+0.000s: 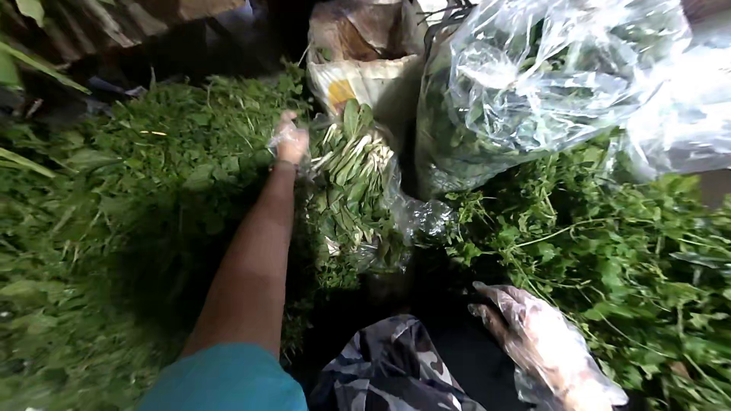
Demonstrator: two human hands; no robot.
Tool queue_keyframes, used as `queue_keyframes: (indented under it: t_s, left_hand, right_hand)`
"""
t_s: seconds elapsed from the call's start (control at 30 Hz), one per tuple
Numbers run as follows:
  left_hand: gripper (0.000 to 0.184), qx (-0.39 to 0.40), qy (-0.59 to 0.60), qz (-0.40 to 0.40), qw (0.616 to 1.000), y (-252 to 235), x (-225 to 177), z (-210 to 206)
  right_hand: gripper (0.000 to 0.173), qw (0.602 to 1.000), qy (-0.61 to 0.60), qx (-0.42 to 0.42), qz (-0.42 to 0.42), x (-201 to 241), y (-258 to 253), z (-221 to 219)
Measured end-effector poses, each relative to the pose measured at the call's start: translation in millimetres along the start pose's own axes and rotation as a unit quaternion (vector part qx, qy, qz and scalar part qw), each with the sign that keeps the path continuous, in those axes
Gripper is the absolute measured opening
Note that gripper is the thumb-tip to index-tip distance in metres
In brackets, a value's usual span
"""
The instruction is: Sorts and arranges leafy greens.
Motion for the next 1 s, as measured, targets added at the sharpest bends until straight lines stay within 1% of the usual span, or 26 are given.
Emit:
queue_keyframes:
  t_s: [0.03, 0.1, 0.17, 0.23, 0.3, 0.33, 0.37, 0.4, 0.43, 0.47, 0.5, 0.53, 0.57, 0.6, 0.63, 0.67, 0.77, 0.87, 0.97, 1.0]
  left_hand:
    - [0.053, 0.017, -0.013, -0.001, 1.000, -2, 2, -7]
    - [0.051, 0.100, -0.063, -0.034, 0.992, 1, -6, -33]
    - [0.047, 0.199, -0.091, -0.101, 0.970, 24, -38, -58]
    - [0.045, 0.257, -0.095, -0.166, 0.947, 73, -70, -65]
    - [0.045, 0.269, -0.017, -0.217, 0.938, 132, -92, -66]
    - [0.043, 0.284, 0.042, -0.233, 0.929, 162, -91, -77]
    - [0.041, 0.324, 0.068, -0.228, 0.916, 193, -80, -98]
    - [0.040, 0.389, 0.029, -0.206, 0.897, 224, -60, -125]
    - [0.041, 0.445, -0.051, -0.179, 0.876, 246, -33, -155]
    - [0.042, 0.483, -0.133, -0.142, 0.854, 259, -5, -180]
    - [0.042, 0.498, -0.171, -0.090, 0.845, 263, 21, -199]
    - [0.044, 0.487, -0.154, -0.024, 0.860, 260, 47, -216]
    - [0.047, 0.442, -0.102, 0.049, 0.890, 253, 71, -231]
    - [0.050, 0.378, -0.035, 0.116, 0.918, 247, 90, -243]
    - [0.053, 0.330, 0.022, 0.163, 0.929, 246, 97, -249]
    - [0.056, 0.304, 0.062, 0.192, 0.931, 247, 94, -256]
    - [0.063, 0.321, 0.083, 0.223, 0.917, 253, 74, -289]
    - [0.060, 0.328, 0.063, 0.229, 0.914, 246, 73, -305]
    - [0.058, 0.342, 0.154, 0.238, 0.896, 240, 87, -312]
    - [0.057, 0.342, 0.197, 0.264, 0.880, 241, 92, -307]
  right_hand:
    - [0.041, 1.000, -0.003, 0.001, 0.001, 2, 1, 0]
    - [0.042, 1.000, -0.003, -0.007, 0.006, 5, 0, 1]
    - [0.044, 1.000, -0.008, -0.009, 0.008, 4, -1, 2]
    - [0.047, 0.999, -0.029, -0.001, 0.015, 2, 3, 0]
    - [0.049, 0.998, -0.064, 0.004, 0.024, -4, 4, 0]
    - [0.048, 0.996, -0.080, 0.001, 0.028, -7, 5, 1]
    - [0.047, 0.996, -0.089, 0.001, 0.030, -7, 6, 0]
    - [0.046, 0.995, -0.091, 0.005, 0.031, -7, 7, 0]
    - [0.047, 0.996, -0.086, 0.008, 0.030, -6, 8, -2]
    - [0.047, 0.997, -0.078, 0.011, 0.027, -5, 9, -2]
    - [0.048, 0.997, -0.068, 0.011, 0.023, -4, 11, -3]
    - [0.049, 0.998, -0.060, 0.011, 0.016, -4, 13, -3]
    - [0.050, 0.998, -0.052, 0.012, 0.011, -4, 16, -4]
    - [0.050, 0.999, -0.047, 0.011, 0.006, -3, 18, -4]
    - [0.050, 0.999, -0.043, 0.009, 0.001, -2, 21, -4]
    - [0.049, 0.999, -0.041, 0.006, -0.002, -2, 22, -3]
    - [0.048, 0.999, -0.035, 0.005, -0.013, -4, 28, -2]
    - [0.046, 0.999, -0.038, 0.009, -0.026, -7, 31, -3]
    - [0.044, 0.999, -0.038, 0.014, -0.031, -7, 34, -3]
    - [0.044, 0.999, -0.038, 0.018, -0.031, -8, 34, -3]
Point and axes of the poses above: each hand's wrist, its own y-axis away from the middle knuckle, its own z-axis out of the back of the hand, x = y × z, the point moved 10 cm from there along -y, towards the middle knuckle
